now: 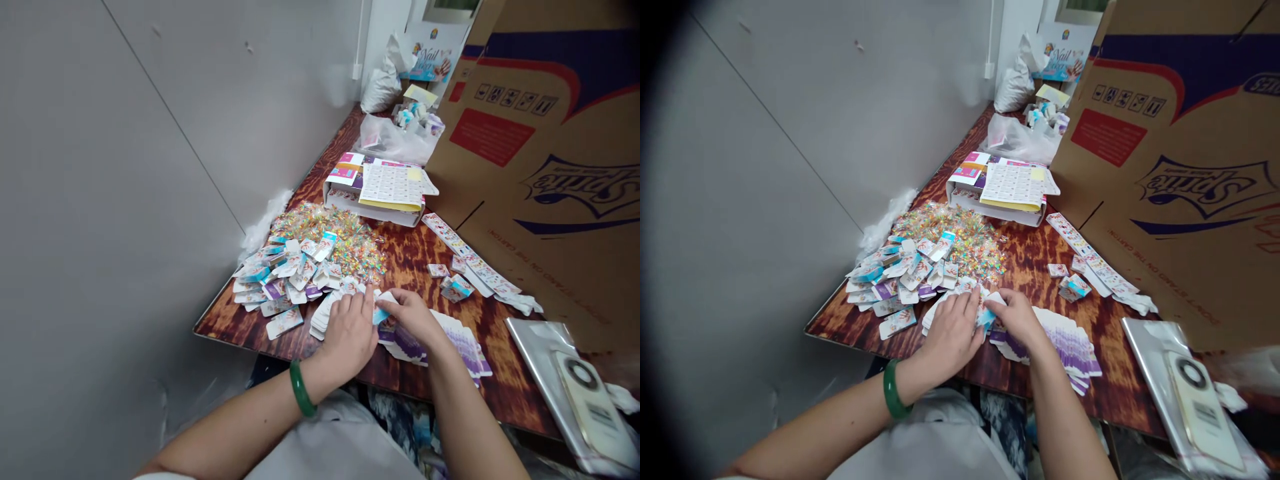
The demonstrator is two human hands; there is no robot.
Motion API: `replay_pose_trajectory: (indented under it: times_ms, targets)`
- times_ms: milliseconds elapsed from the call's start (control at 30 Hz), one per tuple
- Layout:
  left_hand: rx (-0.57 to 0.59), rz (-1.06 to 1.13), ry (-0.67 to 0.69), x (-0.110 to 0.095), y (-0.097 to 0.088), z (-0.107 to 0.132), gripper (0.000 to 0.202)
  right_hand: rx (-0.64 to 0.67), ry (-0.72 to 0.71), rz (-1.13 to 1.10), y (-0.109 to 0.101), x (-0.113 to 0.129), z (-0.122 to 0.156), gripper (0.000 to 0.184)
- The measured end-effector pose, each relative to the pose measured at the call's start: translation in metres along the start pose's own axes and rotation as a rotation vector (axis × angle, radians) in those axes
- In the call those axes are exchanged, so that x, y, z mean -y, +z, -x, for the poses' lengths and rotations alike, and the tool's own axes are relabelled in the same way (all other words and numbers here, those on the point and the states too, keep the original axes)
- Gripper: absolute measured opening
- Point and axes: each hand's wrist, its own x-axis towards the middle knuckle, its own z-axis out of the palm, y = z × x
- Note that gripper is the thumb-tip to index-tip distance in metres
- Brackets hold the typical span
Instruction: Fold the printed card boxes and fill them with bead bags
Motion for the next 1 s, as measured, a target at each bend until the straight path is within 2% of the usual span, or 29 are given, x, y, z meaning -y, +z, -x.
replay_pose_trajectory:
  times_ms: [100, 167, 333, 467, 533, 600, 733, 800, 833, 900, 1000]
  targets:
    - [-0.039, 0.075, 0.008, 0.007, -0.004, -0.006, 0.060, 0.041, 0.056, -0.216, 0.003, 0.013, 0.002, 0.028]
    - [-0.047, 0.124, 0.032, 0.013, -0.006, -0.011, 0.056, 0.043, 0.073, -0.261, 0.004, 0.020, 0.003, 0.028]
    - [-0.109, 0.048, 0.073, 0.020, -0.010, -0.017, 0.049, -0.093, 0.030, -0.265, 0.014, 0.028, -0.005, 0.025]
    - [-0.101, 0.029, 0.065, 0.022, -0.010, -0.017, 0.040, -0.222, -0.012, -0.272, 0.026, 0.025, -0.014, 0.020]
    - [-0.066, 0.158, 0.037, 0.026, -0.013, -0.017, 0.039, -0.239, -0.052, -0.210, 0.027, 0.021, -0.016, 0.021]
    - [0.029, 0.384, -0.007, 0.035, -0.020, -0.019, 0.034, -0.214, -0.128, -0.103, 0.025, 0.016, -0.016, 0.021]
    - [0.353, 0.921, -0.082, 0.056, -0.036, -0.027, 0.024, -0.040, -0.254, 0.031, 0.017, 0.013, -0.011, 0.019]
    - [0.512, 1.125, -0.124, 0.063, -0.040, -0.030, 0.026, 0.015, -0.261, -0.003, 0.016, 0.017, -0.009, 0.021]
    - [0.552, 1.202, -0.160, 0.065, -0.040, -0.031, 0.027, 0.007, -0.249, -0.060, 0.016, 0.019, -0.008, 0.021]
    - [0.509, 1.311, -0.256, 0.064, -0.039, -0.033, 0.028, -0.055, -0.224, -0.249, 0.019, 0.023, -0.007, 0.019]
    - [0.304, 1.389, -0.398, 0.058, -0.034, -0.034, 0.034, -0.128, -0.220, -0.554, 0.026, 0.026, -0.008, 0.034]
